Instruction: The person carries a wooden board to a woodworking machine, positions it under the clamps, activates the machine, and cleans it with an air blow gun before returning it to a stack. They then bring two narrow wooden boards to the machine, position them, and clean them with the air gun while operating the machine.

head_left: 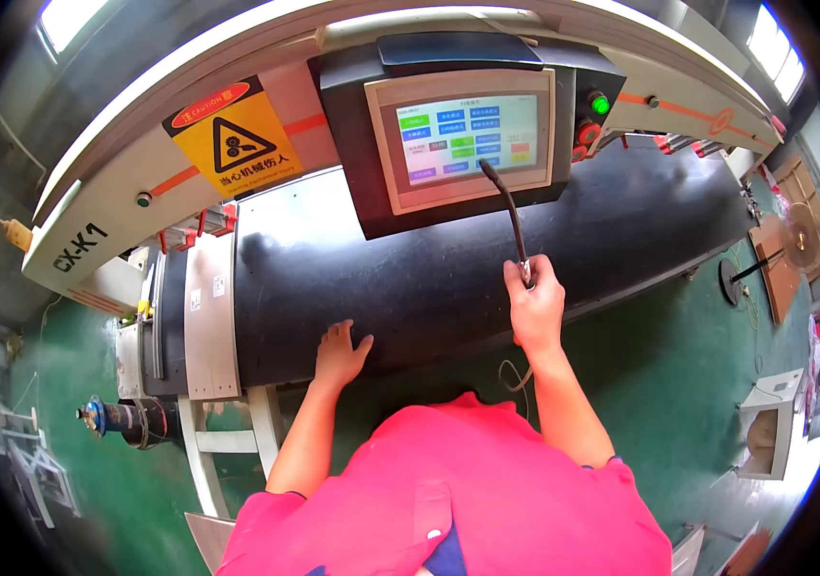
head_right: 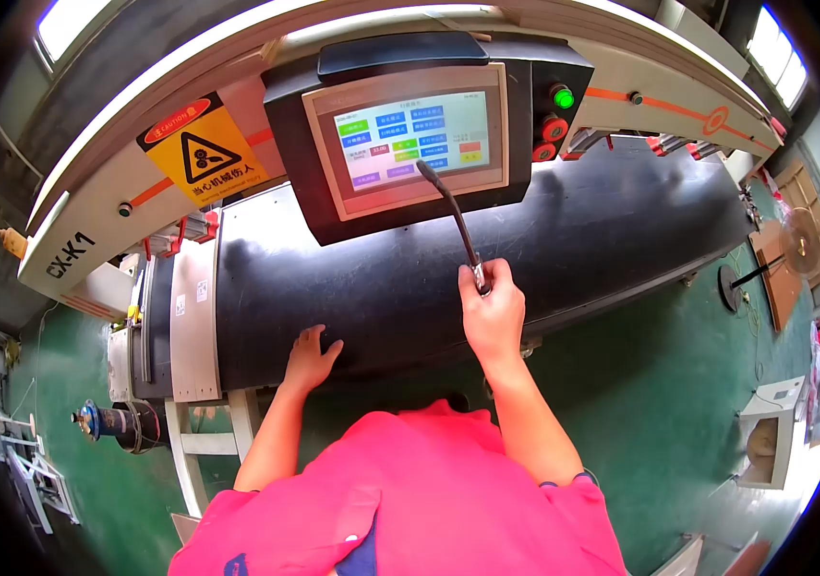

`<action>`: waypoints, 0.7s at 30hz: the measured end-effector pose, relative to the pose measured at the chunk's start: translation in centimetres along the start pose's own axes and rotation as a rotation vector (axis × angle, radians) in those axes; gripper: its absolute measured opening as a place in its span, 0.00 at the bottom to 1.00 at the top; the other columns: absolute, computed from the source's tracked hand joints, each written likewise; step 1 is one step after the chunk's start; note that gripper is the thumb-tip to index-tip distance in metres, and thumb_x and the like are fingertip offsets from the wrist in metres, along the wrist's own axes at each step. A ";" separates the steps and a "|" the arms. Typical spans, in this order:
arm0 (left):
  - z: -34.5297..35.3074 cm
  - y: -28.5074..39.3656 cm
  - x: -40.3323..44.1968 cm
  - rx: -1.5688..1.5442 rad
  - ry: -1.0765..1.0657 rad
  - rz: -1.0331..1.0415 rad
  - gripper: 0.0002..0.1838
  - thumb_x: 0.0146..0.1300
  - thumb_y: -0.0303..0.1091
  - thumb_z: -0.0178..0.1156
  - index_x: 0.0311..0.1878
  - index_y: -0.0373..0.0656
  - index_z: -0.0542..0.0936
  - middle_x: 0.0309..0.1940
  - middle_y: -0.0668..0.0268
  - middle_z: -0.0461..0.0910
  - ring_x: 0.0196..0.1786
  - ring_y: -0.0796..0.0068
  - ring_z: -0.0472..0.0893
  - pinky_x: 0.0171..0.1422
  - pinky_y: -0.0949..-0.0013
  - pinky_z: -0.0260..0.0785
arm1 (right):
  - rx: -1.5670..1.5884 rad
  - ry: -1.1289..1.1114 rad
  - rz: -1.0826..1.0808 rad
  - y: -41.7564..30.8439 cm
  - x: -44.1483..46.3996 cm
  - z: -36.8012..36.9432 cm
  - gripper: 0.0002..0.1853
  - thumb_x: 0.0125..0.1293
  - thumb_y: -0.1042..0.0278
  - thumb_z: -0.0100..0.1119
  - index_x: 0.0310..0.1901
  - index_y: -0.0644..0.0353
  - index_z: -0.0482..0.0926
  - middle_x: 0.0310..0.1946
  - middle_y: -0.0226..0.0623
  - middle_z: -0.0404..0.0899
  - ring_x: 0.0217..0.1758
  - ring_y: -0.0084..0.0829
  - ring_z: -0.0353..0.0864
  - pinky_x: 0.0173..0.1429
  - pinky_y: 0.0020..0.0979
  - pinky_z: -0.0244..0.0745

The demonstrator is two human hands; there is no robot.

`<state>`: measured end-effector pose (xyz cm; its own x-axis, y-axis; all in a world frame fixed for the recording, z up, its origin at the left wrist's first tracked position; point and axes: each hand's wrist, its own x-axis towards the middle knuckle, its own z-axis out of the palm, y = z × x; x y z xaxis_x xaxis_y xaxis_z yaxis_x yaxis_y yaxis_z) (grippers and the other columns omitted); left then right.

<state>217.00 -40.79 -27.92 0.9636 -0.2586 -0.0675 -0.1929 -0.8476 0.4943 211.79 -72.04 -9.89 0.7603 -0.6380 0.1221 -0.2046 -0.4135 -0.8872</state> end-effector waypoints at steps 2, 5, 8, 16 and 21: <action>1.2 -0.5 -1.2 0.059 -0.042 -0.017 0.34 0.64 0.53 0.61 0.64 0.37 0.70 0.65 0.43 0.68 0.67 0.41 0.68 0.70 0.47 0.63 | -0.054 -0.026 -0.004 -0.9 0.6 -0.6 0.16 0.65 0.58 0.64 0.34 0.66 0.75 0.20 0.43 0.77 0.24 0.41 0.78 0.35 0.37 0.71; 2.1 -0.2 -2.2 0.180 -0.029 0.034 0.35 0.64 0.54 0.61 0.65 0.39 0.70 0.69 0.42 0.64 0.70 0.39 0.64 0.72 0.46 0.61 | -0.092 -0.045 0.003 -1.3 1.4 -0.5 0.15 0.65 0.59 0.62 0.34 0.66 0.76 0.21 0.48 0.77 0.27 0.49 0.80 0.36 0.40 0.72; 2.7 -0.2 -2.6 0.168 -0.006 0.026 0.34 0.63 0.54 0.61 0.65 0.40 0.70 0.71 0.42 0.62 0.72 0.39 0.62 0.73 0.46 0.60 | -0.124 -0.051 0.009 -0.9 1.9 -0.3 0.15 0.66 0.60 0.61 0.35 0.66 0.76 0.22 0.48 0.78 0.27 0.49 0.81 0.36 0.40 0.72; 1.6 0.1 -2.3 0.098 -0.068 -0.020 0.33 0.63 0.54 0.61 0.65 0.42 0.71 0.71 0.43 0.62 0.73 0.39 0.61 0.73 0.46 0.60 | -0.084 -0.031 -0.016 -0.6 1.6 -0.1 0.14 0.68 0.60 0.60 0.37 0.65 0.76 0.22 0.43 0.79 0.25 0.39 0.80 0.36 0.37 0.73; 1.5 0.2 -2.4 0.122 -0.075 -0.021 0.33 0.63 0.53 0.61 0.66 0.43 0.71 0.72 0.44 0.60 0.72 0.41 0.62 0.73 0.48 0.61 | -0.094 -0.019 -0.004 -0.5 1.5 0.0 0.14 0.68 0.60 0.61 0.37 0.65 0.76 0.22 0.42 0.79 0.25 0.37 0.80 0.36 0.36 0.73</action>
<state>214.41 -41.03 -28.92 0.9520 -0.2705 -0.1434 -0.1985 -0.9019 0.3836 213.04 -72.78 -9.24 0.7727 -0.6241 0.1160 -0.2580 -0.4757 -0.8409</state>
